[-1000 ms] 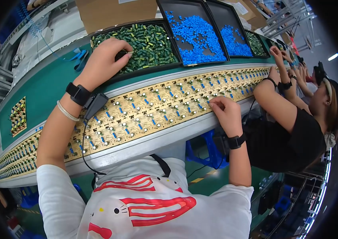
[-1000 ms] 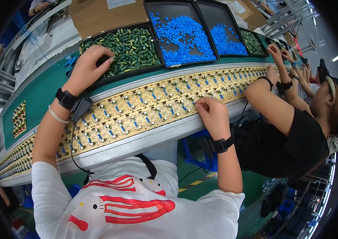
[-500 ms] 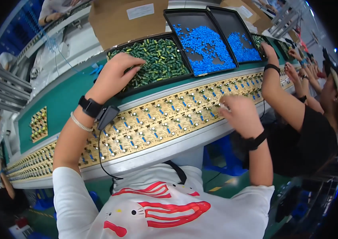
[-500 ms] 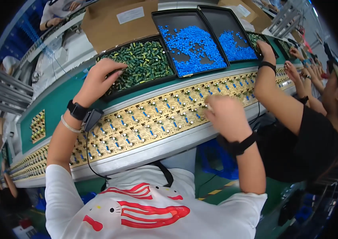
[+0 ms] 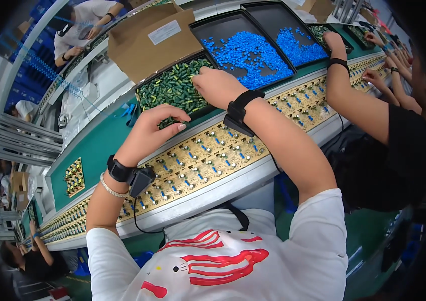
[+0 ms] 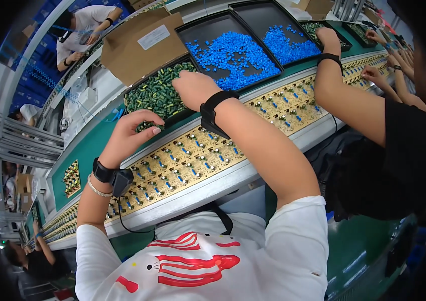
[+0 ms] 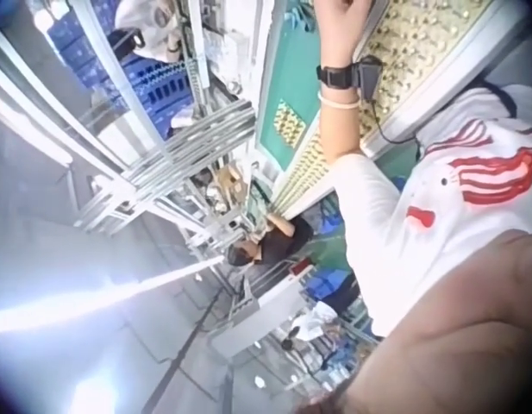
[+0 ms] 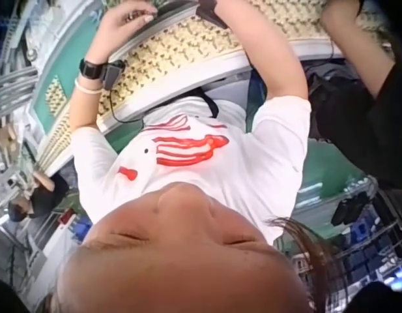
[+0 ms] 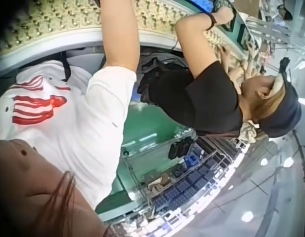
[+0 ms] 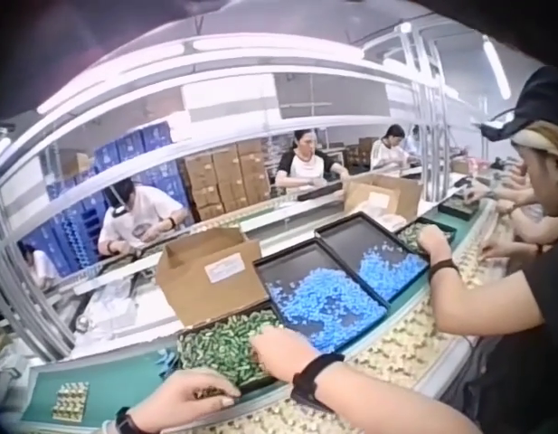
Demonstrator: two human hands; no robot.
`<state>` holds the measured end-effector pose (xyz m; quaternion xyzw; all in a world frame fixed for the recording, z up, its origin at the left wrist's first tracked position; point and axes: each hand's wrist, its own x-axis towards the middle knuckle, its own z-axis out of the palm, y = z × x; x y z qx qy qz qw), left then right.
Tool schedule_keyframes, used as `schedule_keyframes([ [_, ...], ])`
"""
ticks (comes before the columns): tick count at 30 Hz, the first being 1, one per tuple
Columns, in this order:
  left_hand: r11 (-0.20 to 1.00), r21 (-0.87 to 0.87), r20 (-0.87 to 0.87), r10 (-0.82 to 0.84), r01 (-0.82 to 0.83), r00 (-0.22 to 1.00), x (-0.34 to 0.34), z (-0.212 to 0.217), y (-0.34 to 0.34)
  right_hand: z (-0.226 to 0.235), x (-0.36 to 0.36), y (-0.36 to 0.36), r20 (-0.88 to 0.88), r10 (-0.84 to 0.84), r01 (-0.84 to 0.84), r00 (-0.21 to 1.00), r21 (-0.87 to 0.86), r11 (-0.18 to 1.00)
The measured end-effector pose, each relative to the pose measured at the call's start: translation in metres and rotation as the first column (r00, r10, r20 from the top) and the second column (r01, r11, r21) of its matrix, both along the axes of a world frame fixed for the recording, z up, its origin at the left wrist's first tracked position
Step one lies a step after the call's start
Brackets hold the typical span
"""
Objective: Manual assembly of small electronic components onto a carrier strip at a factory workbench.
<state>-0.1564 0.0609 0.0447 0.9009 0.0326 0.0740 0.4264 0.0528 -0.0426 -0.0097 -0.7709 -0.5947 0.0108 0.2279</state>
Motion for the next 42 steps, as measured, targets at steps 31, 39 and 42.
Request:
schedule_keyframes([
  [31,0.856,0.447,0.079,-0.326,0.259,0.942,0.156,-0.052,-0.116,-0.034,-0.058,-0.253,-0.938,0.229,0.736,0.26,0.346,0.582],
  [39,0.774,0.547,0.059,-0.415,0.318,0.908,0.157,-0.047,-0.115,-0.039,-0.059,-0.253,-0.941,0.225,0.754,0.251,0.336,0.565],
  [42,0.725,0.602,0.061,-0.46,0.335,0.886,0.155,-0.044,-0.116,-0.039,-0.059,-0.25,-0.936,0.227,0.738,0.27,0.353,0.576],
])
